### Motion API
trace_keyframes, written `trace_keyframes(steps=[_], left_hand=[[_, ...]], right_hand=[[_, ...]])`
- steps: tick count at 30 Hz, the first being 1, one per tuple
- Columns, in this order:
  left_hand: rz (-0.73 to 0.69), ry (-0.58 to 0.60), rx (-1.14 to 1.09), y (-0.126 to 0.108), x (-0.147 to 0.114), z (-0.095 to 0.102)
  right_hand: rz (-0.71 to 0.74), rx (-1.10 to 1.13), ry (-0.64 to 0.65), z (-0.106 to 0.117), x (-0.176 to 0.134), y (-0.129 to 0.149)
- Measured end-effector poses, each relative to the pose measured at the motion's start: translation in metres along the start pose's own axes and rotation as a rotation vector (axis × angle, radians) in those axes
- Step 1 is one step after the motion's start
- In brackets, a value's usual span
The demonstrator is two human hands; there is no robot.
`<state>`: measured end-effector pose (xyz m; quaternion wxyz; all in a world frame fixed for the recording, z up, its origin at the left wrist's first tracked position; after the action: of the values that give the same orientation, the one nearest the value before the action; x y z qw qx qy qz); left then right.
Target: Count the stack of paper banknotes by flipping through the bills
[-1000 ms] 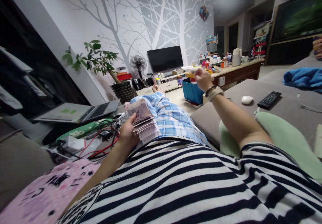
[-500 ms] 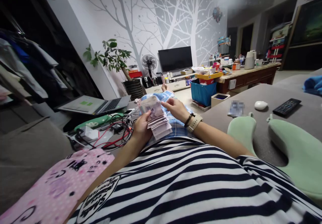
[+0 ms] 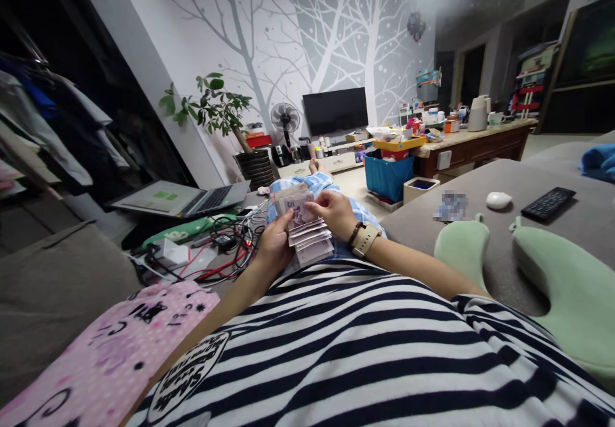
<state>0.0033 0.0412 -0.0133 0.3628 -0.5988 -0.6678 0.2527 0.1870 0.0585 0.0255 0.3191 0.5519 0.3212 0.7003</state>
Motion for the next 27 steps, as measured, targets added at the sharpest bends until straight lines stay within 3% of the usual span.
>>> trace_keyframes(steps=[17, 27], left_hand=[[0.048, -0.013, -0.081, -0.0024, 0.0040, -0.0062], [-0.017, -0.026, -0.055, 0.0023, 0.0077, -0.0011]], right_hand=[[0.035, 0.029, -0.003, -0.0005, 0.0017, 0.0004], [0.061, 0.137, 0.101, -0.0064, -0.0010, 0.0059]])
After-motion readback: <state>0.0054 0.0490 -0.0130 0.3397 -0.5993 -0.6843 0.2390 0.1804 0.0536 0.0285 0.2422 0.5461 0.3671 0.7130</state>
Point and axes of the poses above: each hand's wrist, its own x-axis towards the middle knuckle, its own z-axis out of the back of the hand, y = z × x, the point moved 4 cm from there along x, towards the middle knuckle, and after that the axes turned 8 degrees about y, right-handed, at the moved point
